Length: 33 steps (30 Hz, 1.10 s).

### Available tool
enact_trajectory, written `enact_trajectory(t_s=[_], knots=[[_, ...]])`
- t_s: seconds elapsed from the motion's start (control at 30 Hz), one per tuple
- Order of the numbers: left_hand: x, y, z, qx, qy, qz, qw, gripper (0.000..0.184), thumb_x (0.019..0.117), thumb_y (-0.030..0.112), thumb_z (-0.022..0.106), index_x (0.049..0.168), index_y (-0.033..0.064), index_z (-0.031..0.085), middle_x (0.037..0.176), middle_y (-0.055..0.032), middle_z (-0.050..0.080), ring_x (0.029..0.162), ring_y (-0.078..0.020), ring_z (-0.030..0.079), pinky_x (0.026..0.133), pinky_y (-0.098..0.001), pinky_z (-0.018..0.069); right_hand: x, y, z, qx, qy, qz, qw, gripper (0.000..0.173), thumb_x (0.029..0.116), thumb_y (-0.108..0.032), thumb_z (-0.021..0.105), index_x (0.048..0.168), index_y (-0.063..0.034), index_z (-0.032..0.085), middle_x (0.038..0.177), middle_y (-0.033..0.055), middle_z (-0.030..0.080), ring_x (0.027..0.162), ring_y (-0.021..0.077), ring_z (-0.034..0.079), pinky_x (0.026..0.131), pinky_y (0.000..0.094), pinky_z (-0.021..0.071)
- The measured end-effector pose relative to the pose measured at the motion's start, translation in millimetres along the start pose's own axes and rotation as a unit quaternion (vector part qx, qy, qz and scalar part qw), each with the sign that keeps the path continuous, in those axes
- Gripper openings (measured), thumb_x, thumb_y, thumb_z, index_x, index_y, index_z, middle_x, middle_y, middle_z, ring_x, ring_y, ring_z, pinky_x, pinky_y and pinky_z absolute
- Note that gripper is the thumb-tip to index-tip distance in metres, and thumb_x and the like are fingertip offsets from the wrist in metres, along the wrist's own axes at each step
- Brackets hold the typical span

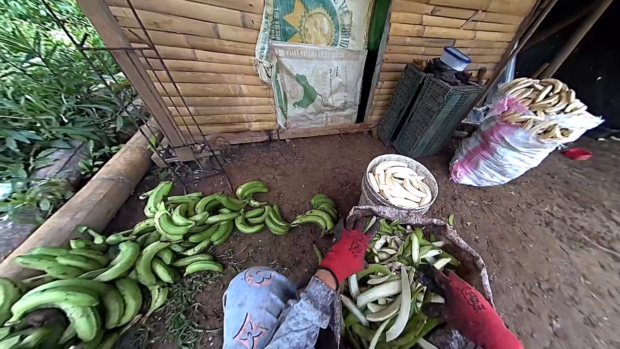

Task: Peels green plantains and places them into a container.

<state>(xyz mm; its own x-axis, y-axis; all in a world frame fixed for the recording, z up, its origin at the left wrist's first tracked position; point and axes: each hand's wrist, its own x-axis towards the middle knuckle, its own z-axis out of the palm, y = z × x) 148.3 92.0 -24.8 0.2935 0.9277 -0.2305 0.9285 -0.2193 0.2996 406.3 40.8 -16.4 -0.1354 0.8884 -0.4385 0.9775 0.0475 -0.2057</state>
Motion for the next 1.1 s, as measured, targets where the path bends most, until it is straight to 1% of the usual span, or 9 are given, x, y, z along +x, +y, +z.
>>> enact_trajectory(t_s=[0.07,0.17,0.4,0.53,0.63,0.73,0.87,0.97,1.1], knots=[[5.0,-13.4,4.3,-0.045,0.020,-0.113,0.992,0.111,0.0795,0.033,0.085,0.165,0.0164,0.016,0.166,-0.0285,0.011,0.150,-0.0535,0.018,0.113,-0.0710,0.0257,-10.7,-7.4,20.6,-0.016,-0.035,-0.022,0.999,0.096,0.0759,-0.026,0.088,0.158,-0.0356,0.039,0.152,0.0258,0.044,0.107,0.0476,0.066,0.087,0.0638,0.0550],[10.1,-32.5,9.3,-0.119,-0.007,-0.248,0.961,0.099,0.0894,0.041,0.075,0.160,-0.0005,0.019,0.152,-0.0306,0.040,0.135,-0.0461,0.049,0.108,-0.0589,0.0435,-0.9,-27.4,50.9,-0.051,-0.055,-0.024,0.997,0.099,0.0751,-0.012,0.085,0.158,-0.0381,0.038,0.163,0.0286,0.027,0.099,0.0516,0.067,0.081,0.0654,0.0559],[19.2,-54.9,34.3,-0.365,0.184,-0.233,0.882,0.035,0.1004,0.014,0.058,0.133,0.0006,0.060,0.131,-0.0213,0.063,0.125,-0.0313,0.059,0.109,-0.0472,0.0441,117.4,-36.2,38.3,-0.077,0.011,-0.021,0.997,0.086,0.0740,-0.011,0.083,0.152,-0.0275,0.049,0.149,0.0301,0.044,0.106,0.0493,0.066,0.084,0.0642,0.0553],[18.9,-60.7,33.7,-0.360,0.170,-0.205,0.894,0.035,0.0981,0.018,0.063,0.130,0.0029,0.063,0.127,-0.0187,0.065,0.121,-0.0290,0.061,0.107,-0.0463,0.0460,131.4,-24.4,11.4,-0.088,-0.046,-0.052,0.994,0.096,0.0721,-0.019,0.089,0.156,-0.0315,0.043,0.143,0.0284,0.051,0.118,0.0493,0.060,0.094,0.0676,0.0499],[17.1,-64.6,21.6,-0.324,0.114,-0.236,0.909,0.068,0.0953,0.040,0.070,0.148,0.0043,0.046,0.141,-0.0214,0.056,0.131,-0.0322,0.055,0.112,-0.0500,0.0421,107.9,-0.2,-30.9,-0.047,-0.056,-0.096,0.993,0.088,0.0724,-0.031,0.091,0.150,-0.0358,0.051,0.137,0.0155,0.064,0.125,0.0390,0.061,0.103,0.0655,0.0466],[20.2,-70.1,29.0,-0.281,0.007,-0.282,0.917,0.088,0.0908,0.049,0.073,0.153,-0.0001,0.035,0.149,-0.0260,0.047,0.138,-0.0384,0.049,0.113,-0.0568,0.0400,85.7,31.7,-70.3,-0.003,0.042,-0.032,0.999,0.070,0.0764,-0.031,0.090,0.139,-0.0215,0.062,0.128,0.0205,0.066,0.118,0.0414,0.063,0.100,0.0651,0.0472],[33.9,-66.4,63.2,-0.272,0.020,-0.289,0.918,0.059,0.1028,0.031,0.058,0.148,-0.0035,0.044,0.149,-0.0252,0.049,0.142,-0.0360,0.045,0.118,-0.0515,0.0348,98.5,98.1,-48.1,-0.025,0.107,0.145,0.983,0.094,0.0804,-0.038,0.086,0.157,-0.0151,0.037,0.133,0.0325,0.059,0.116,0.0524,0.062,0.093,0.0684,0.0505],[34.4,-45.4,65.5,-0.292,0.075,-0.278,0.912,0.051,0.1036,0.021,0.055,0.147,-0.0042,0.046,0.147,-0.0256,0.051,0.140,-0.0350,0.048,0.118,-0.0489,0.0354,111.1,130.9,5.9,0.127,0.067,0.153,0.978,0.070,0.0844,-0.030,0.085,0.139,0.0024,0.054,0.125,0.0307,0.064,0.119,0.0466,0.062,0.102,0.0637,0.0467],[1.5,12.8,36.3,-0.264,0.017,-0.181,0.947,0.052,0.1034,0.012,0.051,0.152,-0.0046,0.040,0.149,-0.0275,0.048,0.144,-0.0362,0.043,0.121,-0.0473,0.0296,99.8,187.2,14.0,0.296,0.166,0.215,0.916,0.038,0.0899,-0.011,0.078,0.116,0.0115,0.063,0.105,0.0314,0.066,0.094,0.0416,0.064,0.084,0.0614,0.0489]])
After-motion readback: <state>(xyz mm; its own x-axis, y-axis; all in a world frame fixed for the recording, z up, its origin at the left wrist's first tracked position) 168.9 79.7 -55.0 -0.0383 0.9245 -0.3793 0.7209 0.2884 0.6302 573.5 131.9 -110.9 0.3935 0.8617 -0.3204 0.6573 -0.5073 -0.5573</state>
